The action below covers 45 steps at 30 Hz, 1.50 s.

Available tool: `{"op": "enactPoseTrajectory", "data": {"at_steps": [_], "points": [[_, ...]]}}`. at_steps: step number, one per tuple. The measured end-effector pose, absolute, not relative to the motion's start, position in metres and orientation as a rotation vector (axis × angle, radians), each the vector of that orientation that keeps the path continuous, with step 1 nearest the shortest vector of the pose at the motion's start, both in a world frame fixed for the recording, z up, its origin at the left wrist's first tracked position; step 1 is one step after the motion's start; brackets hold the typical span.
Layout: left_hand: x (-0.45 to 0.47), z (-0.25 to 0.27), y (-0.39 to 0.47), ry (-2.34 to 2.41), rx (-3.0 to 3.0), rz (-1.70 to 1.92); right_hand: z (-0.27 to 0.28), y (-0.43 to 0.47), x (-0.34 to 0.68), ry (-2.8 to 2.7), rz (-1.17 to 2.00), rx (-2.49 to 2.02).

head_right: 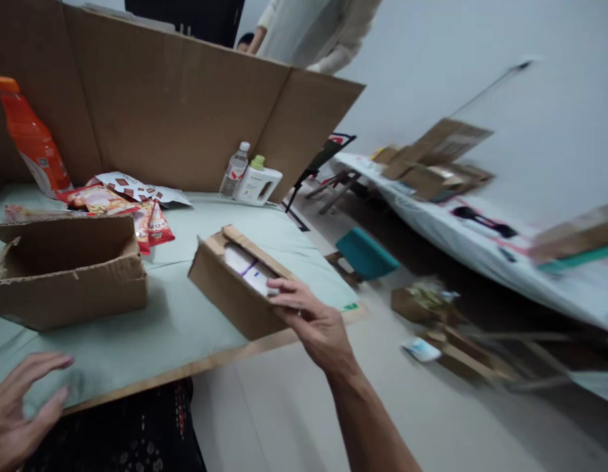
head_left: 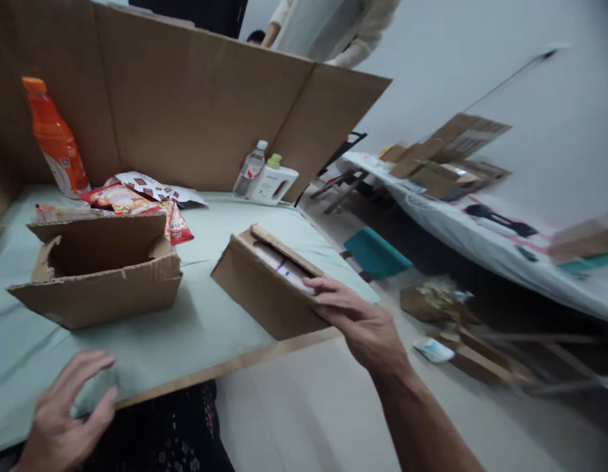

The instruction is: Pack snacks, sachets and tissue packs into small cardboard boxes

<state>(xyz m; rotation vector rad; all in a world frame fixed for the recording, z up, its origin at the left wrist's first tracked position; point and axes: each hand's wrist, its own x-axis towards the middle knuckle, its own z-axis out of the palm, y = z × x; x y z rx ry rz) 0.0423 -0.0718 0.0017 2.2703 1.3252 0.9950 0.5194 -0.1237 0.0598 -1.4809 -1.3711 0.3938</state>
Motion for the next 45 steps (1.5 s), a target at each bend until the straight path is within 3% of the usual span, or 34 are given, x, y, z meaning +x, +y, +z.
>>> {"op": "enactPoseTrajectory", "data": {"at_steps": [7,14,21,25,29,41,45], "points": [[0.139,0.024,-0.039,0.798,2.135,0.514,0.096,-0.174,0.5,-1.647,0.96,-1.413],[0.189,0.01,0.012,0.555,1.886,0.46,0.117,-0.156,0.502,-1.578,1.239,-1.437],[0.209,0.016,0.025,0.435,1.864,0.466,0.149,-0.126,0.513,-2.004,0.916,-1.626],[0.204,0.015,0.022,0.419,1.883,0.497,0.136,-0.101,0.506,-2.282,0.863,-1.718],[0.203,0.007,0.02,0.408,1.89,0.529,0.114,-0.086,0.465,-2.479,0.543,-1.912],[0.192,-0.002,0.012,0.448,2.014,0.602,0.138,-0.104,0.448,-2.346,0.456,-1.962],[0.188,-0.01,0.013,0.44,1.982,0.581,0.15,-0.107,0.446,-2.393,0.278,-1.969]]}}
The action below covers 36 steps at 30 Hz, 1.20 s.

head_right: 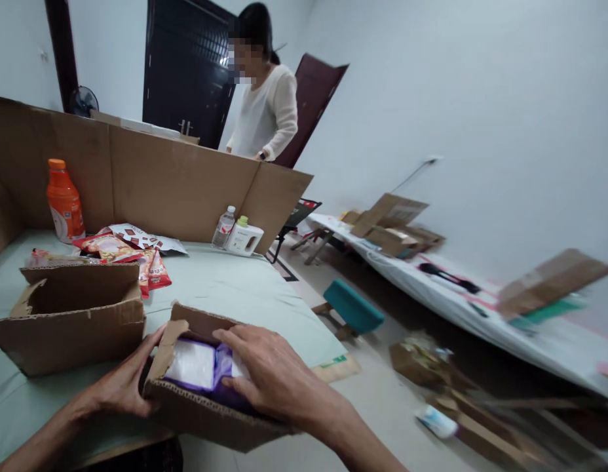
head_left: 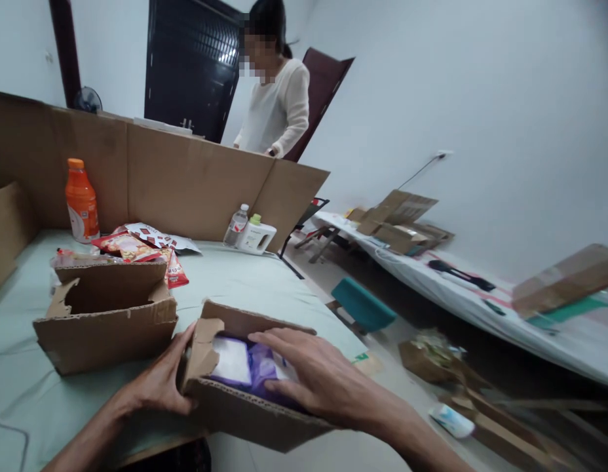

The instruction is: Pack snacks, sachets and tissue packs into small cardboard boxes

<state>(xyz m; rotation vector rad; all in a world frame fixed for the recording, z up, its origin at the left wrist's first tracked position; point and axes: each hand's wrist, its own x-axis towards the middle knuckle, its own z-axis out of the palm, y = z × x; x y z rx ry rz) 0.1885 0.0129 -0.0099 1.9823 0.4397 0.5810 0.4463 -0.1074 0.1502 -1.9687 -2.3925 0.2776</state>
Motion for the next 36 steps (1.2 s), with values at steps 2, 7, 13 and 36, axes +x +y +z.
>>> {"op": "enactPoseTrajectory", "data": {"at_steps": [2,7,13,36], "points": [[0.189,-0.01,0.013,0.446,1.977,0.576,0.166,-0.109,0.447,-2.427,0.146,-1.89],[0.185,-0.005,0.002,0.47,1.977,0.589,0.233,-0.106,0.469,-2.159,-0.084,-1.657],[0.172,-0.014,-0.02,0.542,1.983,0.619,0.242,-0.008,0.485,-1.895,-0.258,-1.778],[0.171,-0.056,-0.017,0.646,1.975,0.563,0.153,-0.111,0.427,-2.296,0.878,-1.977]]}}
